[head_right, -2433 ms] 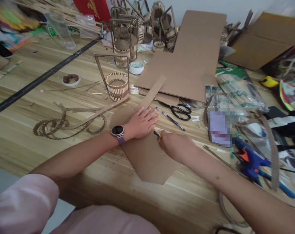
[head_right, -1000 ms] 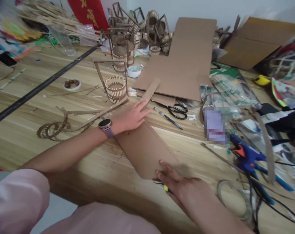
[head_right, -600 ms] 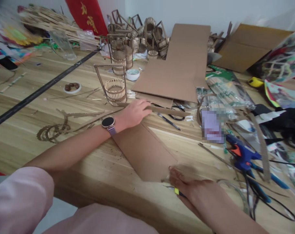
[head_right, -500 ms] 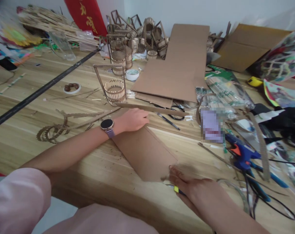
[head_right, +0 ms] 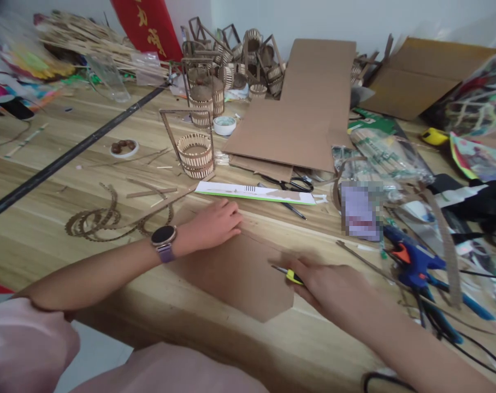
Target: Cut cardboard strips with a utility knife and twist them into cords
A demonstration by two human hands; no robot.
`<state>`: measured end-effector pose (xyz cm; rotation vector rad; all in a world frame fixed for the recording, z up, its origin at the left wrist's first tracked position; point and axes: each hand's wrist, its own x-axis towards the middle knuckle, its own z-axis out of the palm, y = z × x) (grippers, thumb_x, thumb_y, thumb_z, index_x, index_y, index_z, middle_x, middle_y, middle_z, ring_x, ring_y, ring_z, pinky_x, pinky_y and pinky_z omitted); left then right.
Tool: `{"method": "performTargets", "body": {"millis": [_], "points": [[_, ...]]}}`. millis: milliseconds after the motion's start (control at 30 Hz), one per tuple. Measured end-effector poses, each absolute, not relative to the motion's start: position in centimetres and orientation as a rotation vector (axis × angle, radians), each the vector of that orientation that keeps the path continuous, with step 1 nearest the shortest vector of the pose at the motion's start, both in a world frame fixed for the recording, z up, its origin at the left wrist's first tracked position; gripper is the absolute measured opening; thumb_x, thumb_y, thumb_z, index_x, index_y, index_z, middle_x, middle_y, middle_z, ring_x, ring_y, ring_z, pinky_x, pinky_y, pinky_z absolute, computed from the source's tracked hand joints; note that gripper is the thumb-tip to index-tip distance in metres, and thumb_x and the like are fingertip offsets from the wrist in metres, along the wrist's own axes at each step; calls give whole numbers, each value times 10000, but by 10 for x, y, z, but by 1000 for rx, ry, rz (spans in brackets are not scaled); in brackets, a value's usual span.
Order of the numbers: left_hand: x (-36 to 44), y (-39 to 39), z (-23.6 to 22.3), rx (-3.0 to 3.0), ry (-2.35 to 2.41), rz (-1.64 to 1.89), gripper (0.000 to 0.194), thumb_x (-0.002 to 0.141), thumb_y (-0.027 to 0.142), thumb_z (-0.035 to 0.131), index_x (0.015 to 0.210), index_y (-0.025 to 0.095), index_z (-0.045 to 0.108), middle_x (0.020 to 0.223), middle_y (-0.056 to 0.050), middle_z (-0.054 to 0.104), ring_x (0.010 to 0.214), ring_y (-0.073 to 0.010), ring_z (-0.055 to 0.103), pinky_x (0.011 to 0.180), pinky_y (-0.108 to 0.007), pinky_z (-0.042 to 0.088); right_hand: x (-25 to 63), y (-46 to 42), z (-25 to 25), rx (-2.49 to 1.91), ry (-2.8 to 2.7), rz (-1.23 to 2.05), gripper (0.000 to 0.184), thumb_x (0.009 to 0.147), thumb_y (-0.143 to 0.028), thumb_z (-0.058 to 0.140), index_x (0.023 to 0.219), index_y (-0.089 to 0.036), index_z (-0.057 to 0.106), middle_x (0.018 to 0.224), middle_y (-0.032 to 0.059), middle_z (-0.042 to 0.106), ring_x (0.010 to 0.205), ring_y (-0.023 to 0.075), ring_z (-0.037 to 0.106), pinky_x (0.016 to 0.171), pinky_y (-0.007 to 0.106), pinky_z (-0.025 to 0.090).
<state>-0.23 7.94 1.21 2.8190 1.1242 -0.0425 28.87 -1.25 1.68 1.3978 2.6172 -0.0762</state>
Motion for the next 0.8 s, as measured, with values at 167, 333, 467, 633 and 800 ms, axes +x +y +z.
{"method": "performTargets", "body": {"millis": [167,333,467,633,800], "points": [[-22,57,6,2788,1229,-3,275,938,360,618,1076,122,621,1139,-149,593,1069,-302,545,864,-419,483,272,11,31,1299,2523,-215,302,956,-332,490,1220,-269,624,880,41,776,633,227,725,488,286,460],[-18,35,-2,2751,1212,109,399,911,480,636,1122,142,620,1172,-135,613,1129,-288,558,912,-391,493,227,37,44,1219,2419,-217,184,980,-330,458,997,-216,601,889,54,759,716,242,729,484,283,351],[-35,19,-10,2799,1393,171,744,917,623,530,1379,42,489,1496,-242,438,1425,-367,353,1157,-500,296,184,50,48,1088,2445,-204,171,995,-316,447,968,-203,573,879,49,748,752,214,729,482,271,301],[-59,-3,-28,2730,1571,74,914,934,719,350,1485,-10,361,1572,-243,323,1490,-348,254,1205,-497,215,154,58,42,992,2458,-163,188,998,-318,452,1005,-198,597,882,62,756,762,221,739,480,263,331],[-60,-6,-37,2699,1591,122,890,955,702,301,1494,-4,351,1578,-231,314,1499,-328,240,1212,-485,210,143,62,34,956,2462,-146,220,1007,-305,441,1023,-178,620,846,94,757,746,245,744,503,269,409]]}}
